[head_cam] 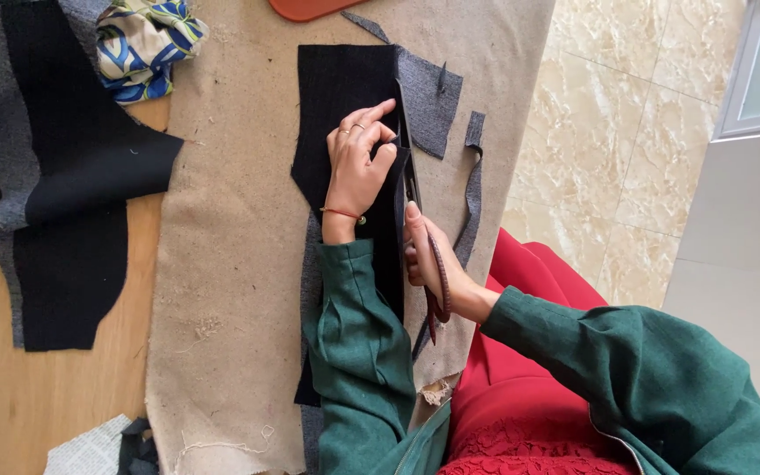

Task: Cutting fabric pieces according to a pattern using large scissors and organizing the cut components on a workbench.

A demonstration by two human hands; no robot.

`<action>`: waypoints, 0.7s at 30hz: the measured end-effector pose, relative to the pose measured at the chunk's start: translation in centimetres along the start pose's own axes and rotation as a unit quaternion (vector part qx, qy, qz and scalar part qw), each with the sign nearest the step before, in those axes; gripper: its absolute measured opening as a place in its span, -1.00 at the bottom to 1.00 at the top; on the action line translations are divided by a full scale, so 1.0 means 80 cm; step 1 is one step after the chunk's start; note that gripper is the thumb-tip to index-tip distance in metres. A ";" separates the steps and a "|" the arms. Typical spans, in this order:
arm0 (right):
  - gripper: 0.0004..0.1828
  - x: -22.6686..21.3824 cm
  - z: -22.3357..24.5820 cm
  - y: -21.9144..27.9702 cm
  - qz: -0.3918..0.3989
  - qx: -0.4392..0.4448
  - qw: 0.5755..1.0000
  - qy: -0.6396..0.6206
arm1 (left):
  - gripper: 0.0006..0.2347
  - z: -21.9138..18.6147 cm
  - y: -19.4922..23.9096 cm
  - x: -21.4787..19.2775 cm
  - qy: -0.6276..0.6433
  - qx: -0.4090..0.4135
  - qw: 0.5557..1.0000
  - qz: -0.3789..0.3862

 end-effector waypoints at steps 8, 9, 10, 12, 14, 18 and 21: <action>-0.39 0.009 -0.008 -0.001 -0.009 0.002 0.999 -0.040 | -0.91 0.010 -0.003 0.006 0.014 0.005 1.000 -0.003; -0.39 0.010 -0.007 0.000 -0.014 0.001 0.999 -0.035 | -0.90 0.011 -0.003 0.007 0.018 0.002 1.000 -0.002; -0.39 0.014 0.002 0.001 -0.014 0.002 0.999 -0.035 | -0.90 0.010 -0.003 0.006 0.018 0.001 1.000 -0.001; -0.41 0.021 0.018 0.003 -0.018 0.001 0.999 -0.030 | -0.90 0.008 -0.002 0.004 0.031 0.001 1.000 0.002; -0.41 0.022 0.019 -0.003 -0.024 -0.003 0.999 -0.029 | -0.90 0.010 -0.002 0.005 0.032 0.003 0.999 0.003; -0.41 0.024 0.023 -0.008 -0.031 -0.002 0.999 -0.026 | -0.90 0.010 -0.002 0.005 0.038 0.007 0.999 0.005; -0.41 0.029 0.034 -0.003 -0.033 0.011 0.999 -0.022 | -0.90 0.010 -0.001 0.005 0.042 0.008 0.999 0.002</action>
Point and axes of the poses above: each hand's wrist, its own y-axis away from the middle knuckle, its own x-axis out of the palm, z = x × y, the point moved 4 cm from there along -y, towards the middle knuckle, and after that the axes turned 8 degrees about -x, right-handed, at the moved point
